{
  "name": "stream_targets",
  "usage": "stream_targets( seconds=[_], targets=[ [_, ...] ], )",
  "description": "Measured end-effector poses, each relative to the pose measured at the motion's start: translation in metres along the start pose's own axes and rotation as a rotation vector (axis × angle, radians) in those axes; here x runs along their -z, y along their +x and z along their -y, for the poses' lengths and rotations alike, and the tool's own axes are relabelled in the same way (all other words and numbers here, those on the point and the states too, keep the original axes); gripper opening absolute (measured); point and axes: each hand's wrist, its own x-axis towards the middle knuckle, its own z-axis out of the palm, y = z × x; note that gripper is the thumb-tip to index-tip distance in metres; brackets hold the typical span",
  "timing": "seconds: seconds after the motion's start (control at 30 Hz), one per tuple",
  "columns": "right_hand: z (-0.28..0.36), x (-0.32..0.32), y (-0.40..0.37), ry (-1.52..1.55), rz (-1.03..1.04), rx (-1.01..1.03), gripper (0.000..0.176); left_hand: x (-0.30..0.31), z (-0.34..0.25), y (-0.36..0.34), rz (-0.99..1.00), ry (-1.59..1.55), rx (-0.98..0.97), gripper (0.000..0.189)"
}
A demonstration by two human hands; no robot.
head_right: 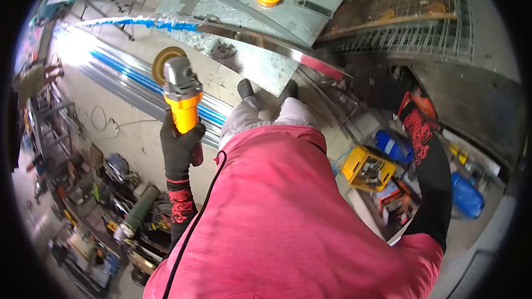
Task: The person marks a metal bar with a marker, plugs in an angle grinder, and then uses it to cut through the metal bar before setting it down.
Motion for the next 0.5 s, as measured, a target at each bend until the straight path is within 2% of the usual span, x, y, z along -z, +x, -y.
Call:
stream_targets(
  seconds=[0.03,0.07,0.13,0.27,0.3,0.33,0.43,0.5],
  targets=[
    [0.004,0.003,0.008,0.099,0.168,-0.261,0.028,-0.012,0.0,-0.011,-0.026,0.042,0.016,0.042],
    [0.008,0.005,0.012,0.077,0.192,-0.231,0.028,-0.023,0.007,-0.02,-0.058,0.151,0.019,0.044],
    [0.013,0.004,0.01,0.401,0.249,-0.378,0.03,-0.058,-0.006,-0.038,-0.094,0.167,0.109,0.051],
    [0.021,0.011,0.013,0.3,0.275,-0.277,0.033,-0.119,0.012,-0.06,-0.215,0.323,0.083,0.065],
    [0.013,0.008,0.012,0.293,0.273,-0.212,0.035,-0.133,0.018,-0.063,-0.251,0.414,0.025,0.071],
    [0.01,0.01,0.012,0.286,0.295,-0.202,0.035,-0.145,0.03,-0.063,-0.285,0.486,-0.049,0.066],
    [0.011,0.013,0.009,0.461,0.305,-0.257,0.038,-0.172,0.034,-0.065,-0.355,0.556,-0.126,0.066],
    [0.002,0.008,0.009,0.471,0.234,-0.111,0.022,-0.182,0.033,-0.062,-0.362,0.581,-0.112,0.067]
  ],
)
